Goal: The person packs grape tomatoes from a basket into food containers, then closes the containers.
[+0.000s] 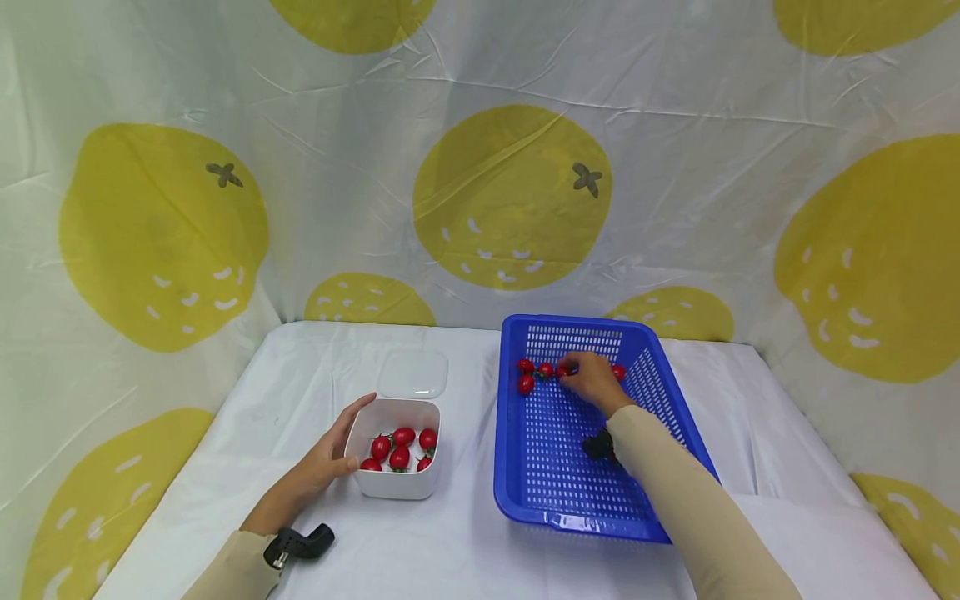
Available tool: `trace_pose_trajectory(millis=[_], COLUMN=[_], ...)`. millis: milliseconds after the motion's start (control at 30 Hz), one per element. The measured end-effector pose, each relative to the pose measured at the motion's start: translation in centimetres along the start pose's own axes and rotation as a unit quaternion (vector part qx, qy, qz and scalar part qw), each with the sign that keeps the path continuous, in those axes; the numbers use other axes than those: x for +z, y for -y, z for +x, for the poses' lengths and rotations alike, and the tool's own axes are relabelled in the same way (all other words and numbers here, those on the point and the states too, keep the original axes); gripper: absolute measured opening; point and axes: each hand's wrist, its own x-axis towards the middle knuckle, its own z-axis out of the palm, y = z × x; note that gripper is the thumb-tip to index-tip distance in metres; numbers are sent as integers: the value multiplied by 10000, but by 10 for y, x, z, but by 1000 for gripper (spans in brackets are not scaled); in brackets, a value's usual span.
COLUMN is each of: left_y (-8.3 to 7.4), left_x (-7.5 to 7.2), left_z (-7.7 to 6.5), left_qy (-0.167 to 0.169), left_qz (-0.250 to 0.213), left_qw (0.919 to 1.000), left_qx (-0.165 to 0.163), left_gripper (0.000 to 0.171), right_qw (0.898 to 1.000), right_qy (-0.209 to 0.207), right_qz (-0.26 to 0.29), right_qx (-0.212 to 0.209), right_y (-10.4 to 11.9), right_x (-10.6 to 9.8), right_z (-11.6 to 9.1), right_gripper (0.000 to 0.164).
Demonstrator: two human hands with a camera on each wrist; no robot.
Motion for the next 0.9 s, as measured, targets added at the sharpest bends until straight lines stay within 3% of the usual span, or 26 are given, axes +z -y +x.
trace_pose_trajectory(millis=[167,533,900], left_y=[0,1,-1], left_x=[0,-1,0], left_z=[0,0,1], left_qy=[5,12,16], left_qz=[0,6,-27], left_qw=[10000,10000,10000], left_qx=[-14,54,65], left_gripper=[87,87,87], right_qw=[9999,9996,9988], right_qy=[-142,-150,-375], right_qz=[-24,91,280], right_qx=[-71,242,110], right_y=[0,4,12], right_x=[-3,-9,-14], right_z=[0,-1,0], right_gripper=[29,32,34])
